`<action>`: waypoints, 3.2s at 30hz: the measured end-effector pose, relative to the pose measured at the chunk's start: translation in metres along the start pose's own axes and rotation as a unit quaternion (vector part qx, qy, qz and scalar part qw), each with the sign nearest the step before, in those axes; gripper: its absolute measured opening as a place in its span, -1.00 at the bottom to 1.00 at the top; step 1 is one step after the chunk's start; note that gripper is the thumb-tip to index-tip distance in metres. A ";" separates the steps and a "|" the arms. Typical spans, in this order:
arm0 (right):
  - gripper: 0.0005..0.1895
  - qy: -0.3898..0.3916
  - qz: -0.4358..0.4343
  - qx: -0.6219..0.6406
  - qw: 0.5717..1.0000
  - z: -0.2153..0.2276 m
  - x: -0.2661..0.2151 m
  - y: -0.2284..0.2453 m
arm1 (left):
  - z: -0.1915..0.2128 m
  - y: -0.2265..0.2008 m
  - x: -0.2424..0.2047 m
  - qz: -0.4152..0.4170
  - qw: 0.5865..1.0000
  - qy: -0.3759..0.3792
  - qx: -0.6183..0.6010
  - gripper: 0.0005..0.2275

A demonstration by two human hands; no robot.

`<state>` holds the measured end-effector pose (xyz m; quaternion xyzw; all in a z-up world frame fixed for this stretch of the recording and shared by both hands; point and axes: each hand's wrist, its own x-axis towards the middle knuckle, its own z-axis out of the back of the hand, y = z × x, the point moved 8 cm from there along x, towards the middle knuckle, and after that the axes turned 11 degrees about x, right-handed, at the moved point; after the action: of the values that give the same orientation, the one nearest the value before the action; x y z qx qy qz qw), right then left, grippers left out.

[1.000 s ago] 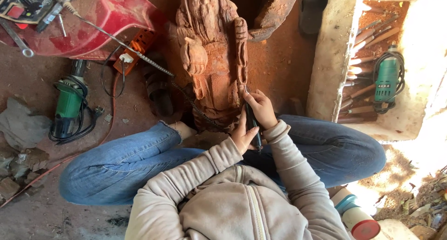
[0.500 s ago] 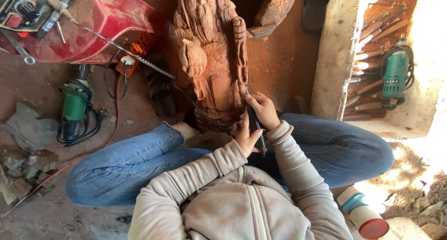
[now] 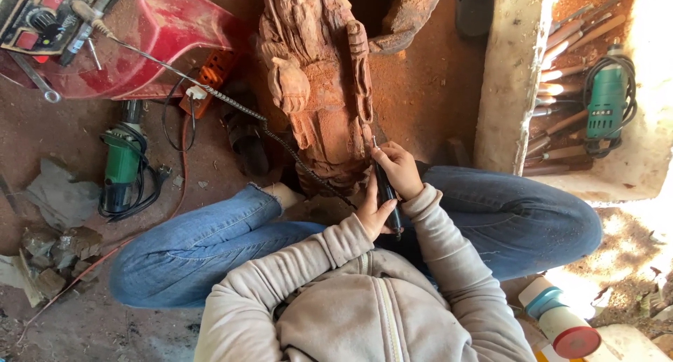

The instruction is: Using a rotary carving tool to add fine details and texture to a wooden statue

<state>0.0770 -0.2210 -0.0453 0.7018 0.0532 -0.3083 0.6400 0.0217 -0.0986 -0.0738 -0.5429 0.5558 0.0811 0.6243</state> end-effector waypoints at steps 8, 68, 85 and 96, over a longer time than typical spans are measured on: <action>-0.67 -0.007 0.008 0.012 1.000 -0.001 -0.005 -0.009 | 0.003 0.009 -0.003 0.009 1.000 0.013 0.002 -0.25; -0.55 -0.007 -0.001 -0.014 1.000 -0.003 0.016 0.013 | 0.011 -0.010 0.011 -0.016 0.996 -0.043 0.070 -0.29; -0.54 -0.014 -0.002 -0.008 1.000 -0.003 0.008 0.018 | 0.008 -0.011 0.002 0.002 0.995 -0.051 0.083 -0.29; -0.55 -0.024 -0.016 -0.005 1.000 -0.002 -0.001 0.009 | 0.011 0.015 0.002 0.019 0.993 -0.037 0.107 -0.28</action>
<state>0.0809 -0.2203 -0.0371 0.6897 0.0507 -0.3354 0.6398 0.0185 -0.0856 -0.0860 -0.4591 0.5479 0.0536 0.6973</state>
